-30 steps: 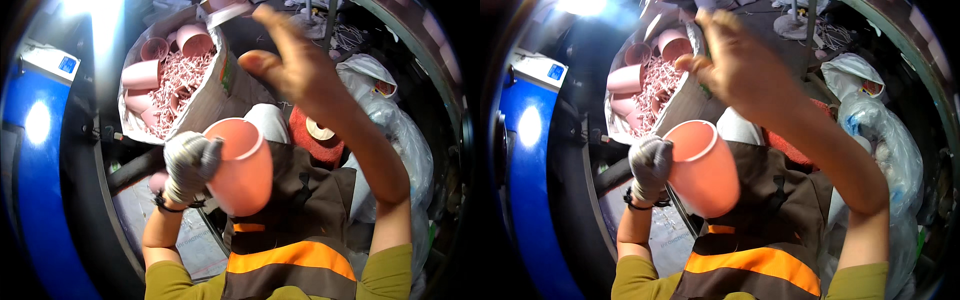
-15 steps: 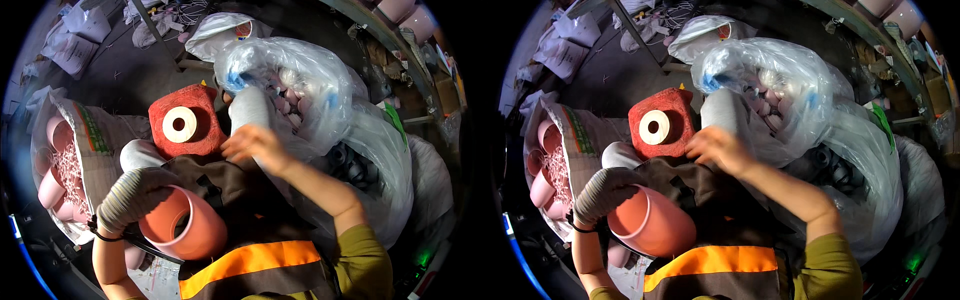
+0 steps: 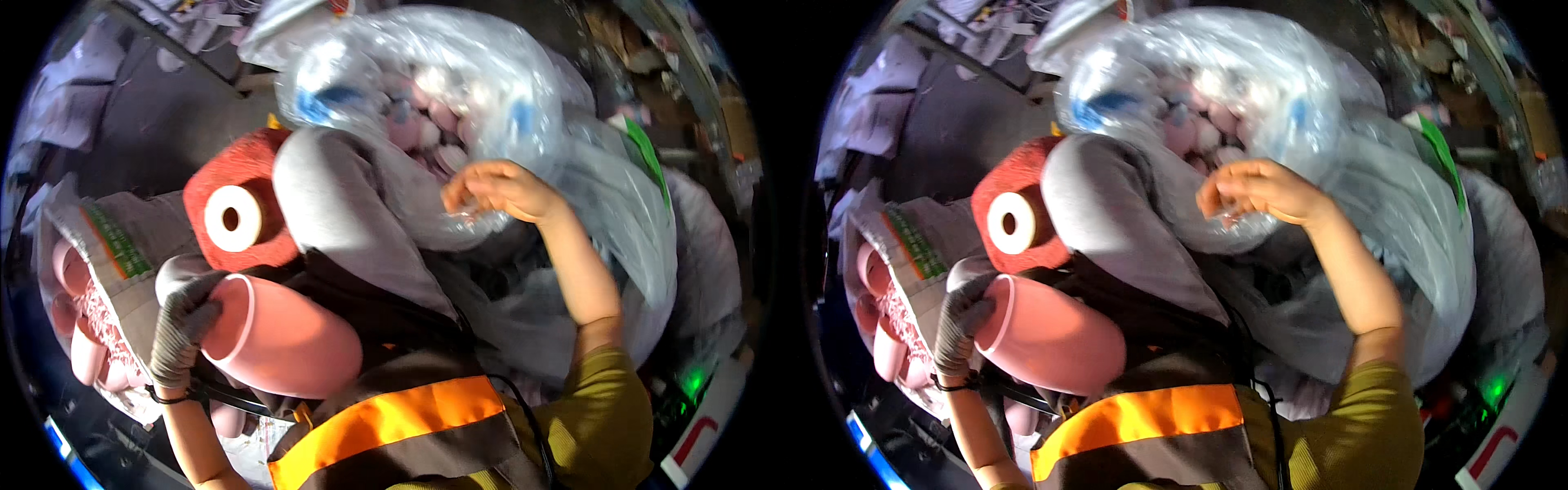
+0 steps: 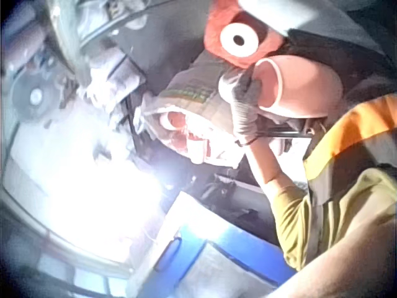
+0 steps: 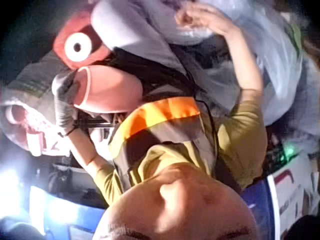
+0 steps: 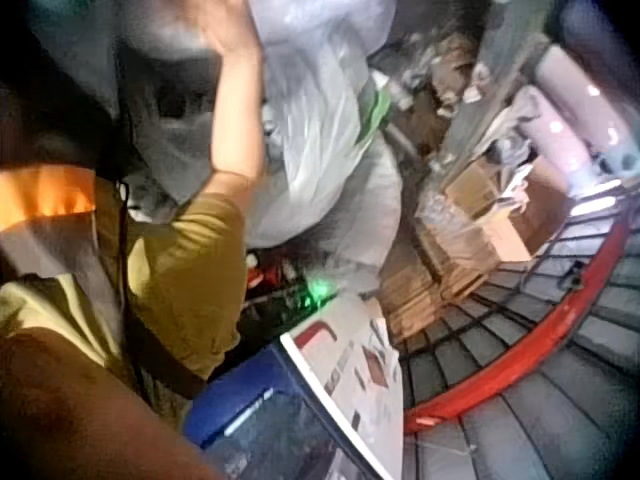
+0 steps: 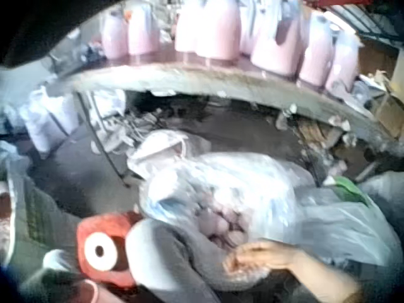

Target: The person assembles pink water pitchers by inserting inner liners and attaching light blue lids and handles.

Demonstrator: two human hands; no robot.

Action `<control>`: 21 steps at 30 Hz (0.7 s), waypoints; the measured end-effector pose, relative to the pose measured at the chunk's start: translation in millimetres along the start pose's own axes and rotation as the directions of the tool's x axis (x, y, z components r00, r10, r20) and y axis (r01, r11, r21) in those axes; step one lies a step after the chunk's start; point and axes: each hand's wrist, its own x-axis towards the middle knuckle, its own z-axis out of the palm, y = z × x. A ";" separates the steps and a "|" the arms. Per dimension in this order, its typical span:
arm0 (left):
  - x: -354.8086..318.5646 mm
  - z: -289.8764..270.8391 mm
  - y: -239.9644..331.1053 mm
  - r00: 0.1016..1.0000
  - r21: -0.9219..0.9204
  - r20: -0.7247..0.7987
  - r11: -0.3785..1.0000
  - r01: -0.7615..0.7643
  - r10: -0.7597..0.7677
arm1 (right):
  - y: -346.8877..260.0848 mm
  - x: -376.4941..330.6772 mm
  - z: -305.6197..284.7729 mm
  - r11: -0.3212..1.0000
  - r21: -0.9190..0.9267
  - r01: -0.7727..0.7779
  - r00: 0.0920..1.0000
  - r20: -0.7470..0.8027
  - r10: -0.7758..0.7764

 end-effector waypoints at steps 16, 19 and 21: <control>25.3 34.9 -2.5 0.992 -0.309 0.072 0.948 -0.077 0.104 | 374.0 -13.6 -83.8 -0.075 -0.915 -0.397 0.885 -0.403 0.235; 26.5 35.3 -9.5 0.981 -0.456 0.100 0.884 -0.105 0.168 | 435.7 -39.8 -119.1 0.183 -0.937 -0.297 0.955 -0.293 0.052; 24.5 34.1 -20.2 0.984 -0.520 0.096 0.850 -0.081 0.152 | 417.2 -45.1 -110.4 0.536 -0.746 -0.394 0.918 -0.343 0.197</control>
